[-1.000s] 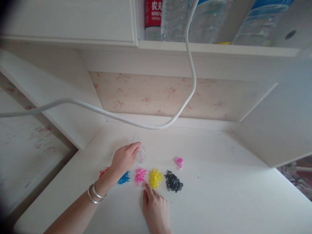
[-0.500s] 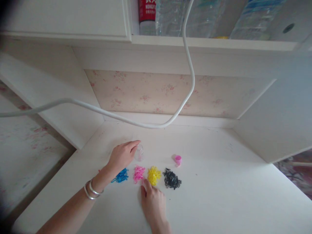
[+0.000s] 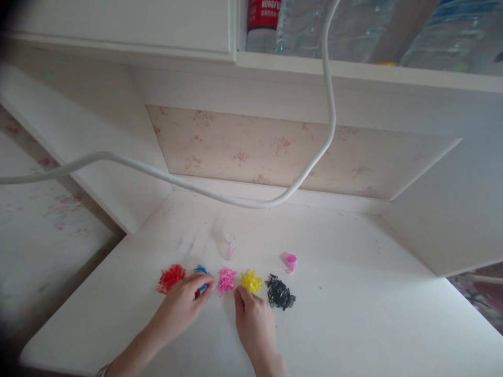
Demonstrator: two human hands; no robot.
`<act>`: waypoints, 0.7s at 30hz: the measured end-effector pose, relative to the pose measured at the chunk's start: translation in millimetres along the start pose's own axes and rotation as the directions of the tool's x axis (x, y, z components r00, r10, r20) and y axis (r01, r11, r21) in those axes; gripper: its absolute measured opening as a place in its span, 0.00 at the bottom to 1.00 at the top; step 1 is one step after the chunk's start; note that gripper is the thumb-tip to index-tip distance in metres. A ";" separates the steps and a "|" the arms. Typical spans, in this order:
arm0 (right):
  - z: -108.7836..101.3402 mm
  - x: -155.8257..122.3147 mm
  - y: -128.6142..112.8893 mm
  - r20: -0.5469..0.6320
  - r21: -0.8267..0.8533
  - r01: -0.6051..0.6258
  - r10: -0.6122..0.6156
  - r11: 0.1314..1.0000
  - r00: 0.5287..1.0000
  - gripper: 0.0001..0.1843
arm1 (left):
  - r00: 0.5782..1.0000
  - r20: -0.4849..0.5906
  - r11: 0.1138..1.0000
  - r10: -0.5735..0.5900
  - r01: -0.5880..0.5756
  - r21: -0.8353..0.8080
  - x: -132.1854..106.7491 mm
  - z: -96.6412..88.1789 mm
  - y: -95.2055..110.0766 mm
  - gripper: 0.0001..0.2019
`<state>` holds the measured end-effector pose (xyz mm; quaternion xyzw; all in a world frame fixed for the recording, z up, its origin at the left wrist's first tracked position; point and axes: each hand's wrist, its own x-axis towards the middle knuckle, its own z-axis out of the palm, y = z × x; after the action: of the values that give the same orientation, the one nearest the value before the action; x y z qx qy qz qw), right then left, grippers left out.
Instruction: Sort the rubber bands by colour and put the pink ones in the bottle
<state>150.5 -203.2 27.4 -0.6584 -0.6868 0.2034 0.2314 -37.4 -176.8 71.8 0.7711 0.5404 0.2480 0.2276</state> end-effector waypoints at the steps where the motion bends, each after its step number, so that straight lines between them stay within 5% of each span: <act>1: -5.0 2.1 -0.3 -0.012 0.089 -0.011 0.012 0.996 1.000 0.18 | 0.999 0.032 1.000 -0.009 0.009 0.022 -8.8 10.6 -0.1 0.08; 6: -26.7 25.7 -7.4 -0.010 0.539 -0.113 0.141 0.835 0.990 0.20 | 0.998 -0.006 0.975 -0.056 0.056 0.215 -26.2 54.4 -5.3 0.10; 12: -45.2 69.7 -37.4 0.069 0.823 -0.207 0.269 0.528 0.961 0.24 | 0.998 -0.041 0.953 -0.041 0.051 0.299 -21.5 68.6 -15.8 0.12; 17: -43.4 96.0 -54.3 0.005 0.836 -0.155 0.276 0.526 0.961 0.23 | 0.997 -0.069 0.961 -0.024 0.042 0.274 -23.0 73.2 -22.8 0.13; 21: -31.9 107.5 -53.4 -0.071 0.773 -0.097 0.238 0.627 0.969 0.22 | 0.995 -0.088 0.983 -0.042 0.057 0.174 -26.5 69.2 -27.7 0.13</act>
<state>123.1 -99.4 89.9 -0.5745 -0.4503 0.4391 0.5238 -21.7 -198.9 -2.5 0.7634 0.5885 0.2256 0.1416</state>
